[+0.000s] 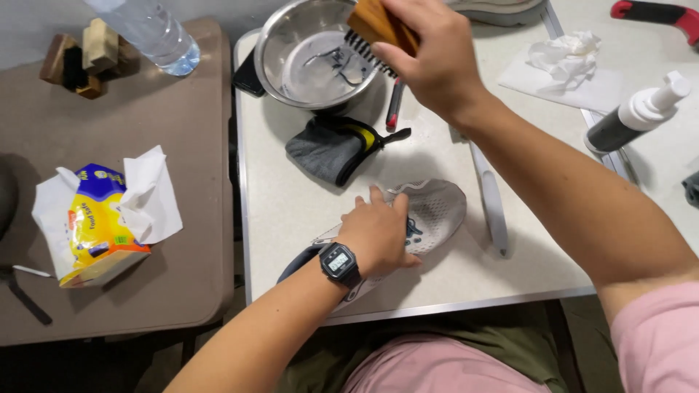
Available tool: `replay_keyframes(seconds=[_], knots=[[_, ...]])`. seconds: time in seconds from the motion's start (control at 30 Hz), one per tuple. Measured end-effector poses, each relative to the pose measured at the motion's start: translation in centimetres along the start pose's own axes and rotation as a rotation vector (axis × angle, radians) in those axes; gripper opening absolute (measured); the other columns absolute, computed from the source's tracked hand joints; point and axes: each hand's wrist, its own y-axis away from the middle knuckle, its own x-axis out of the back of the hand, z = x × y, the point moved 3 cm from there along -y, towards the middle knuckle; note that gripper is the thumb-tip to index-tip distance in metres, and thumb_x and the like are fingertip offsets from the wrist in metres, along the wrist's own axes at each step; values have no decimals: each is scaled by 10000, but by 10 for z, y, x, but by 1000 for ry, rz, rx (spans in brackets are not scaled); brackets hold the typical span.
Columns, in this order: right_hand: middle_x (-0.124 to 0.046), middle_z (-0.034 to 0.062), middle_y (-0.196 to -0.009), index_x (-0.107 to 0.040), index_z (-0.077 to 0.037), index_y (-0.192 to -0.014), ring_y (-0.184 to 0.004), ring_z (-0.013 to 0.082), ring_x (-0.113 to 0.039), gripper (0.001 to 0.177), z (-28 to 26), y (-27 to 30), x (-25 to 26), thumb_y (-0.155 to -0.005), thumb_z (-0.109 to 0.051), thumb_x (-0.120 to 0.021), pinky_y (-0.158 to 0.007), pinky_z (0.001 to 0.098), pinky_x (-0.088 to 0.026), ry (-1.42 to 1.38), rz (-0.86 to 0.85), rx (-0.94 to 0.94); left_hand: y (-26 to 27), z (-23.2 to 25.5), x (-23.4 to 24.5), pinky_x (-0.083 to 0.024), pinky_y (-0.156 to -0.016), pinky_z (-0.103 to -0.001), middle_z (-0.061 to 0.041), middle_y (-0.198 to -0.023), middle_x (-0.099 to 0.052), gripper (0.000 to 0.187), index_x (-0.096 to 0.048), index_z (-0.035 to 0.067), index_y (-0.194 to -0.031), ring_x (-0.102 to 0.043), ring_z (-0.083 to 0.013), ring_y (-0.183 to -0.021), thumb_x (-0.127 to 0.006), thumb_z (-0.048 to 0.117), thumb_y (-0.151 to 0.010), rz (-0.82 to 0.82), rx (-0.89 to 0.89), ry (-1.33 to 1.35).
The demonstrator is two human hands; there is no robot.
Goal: A person is cleaning a white and blue sneaker using various brushes, cleaning foam, and a cloth on a service counter.
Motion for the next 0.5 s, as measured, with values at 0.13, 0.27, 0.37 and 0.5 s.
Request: replay_keyframes(seconds=[0.13,0.27,0.37,0.5], knots=[[-709,116,-956,-690,-52,-1040,-853,287,-610,237,41,-47,-98,-874,-135,-837,-721,393,-427,9,-202,-2,-2,1,3,-403,-1071,-635,-351,-1640,-64,969,-221,130,-1538,-232,-561,-1451,-799,520,-866,-47,7,-3],[-682,168,-1035,-623,-64,-907,-894,399,-629,154,80,-50,-167,-845,-150,-735,-697,483,-451,158,-395,3,-12,-2,-10,-409,-1059,-636,-382,-1626,-82,922,-270,100,-1479,-235,-572,-1444,-783,561,-867,-36,-7,-34],[-703,166,-1019,-715,-38,-1037,-929,396,-621,203,78,-51,-181,-845,-104,-714,-670,498,-457,205,-523,-67,-17,-4,-16,-417,-1030,-641,-390,-1619,-112,931,-300,93,-1439,-256,-579,-1427,-809,586,-837,-6,-16,-63],[-657,164,-984,-710,-70,-1119,-911,383,-615,251,88,-44,-195,-872,-112,-692,-656,500,-464,273,-728,-155,-23,-3,-22,-449,-987,-657,-426,-1586,-161,957,-331,99,-1426,-315,-611,-1374,-832,616,-795,38,-51,-95]])
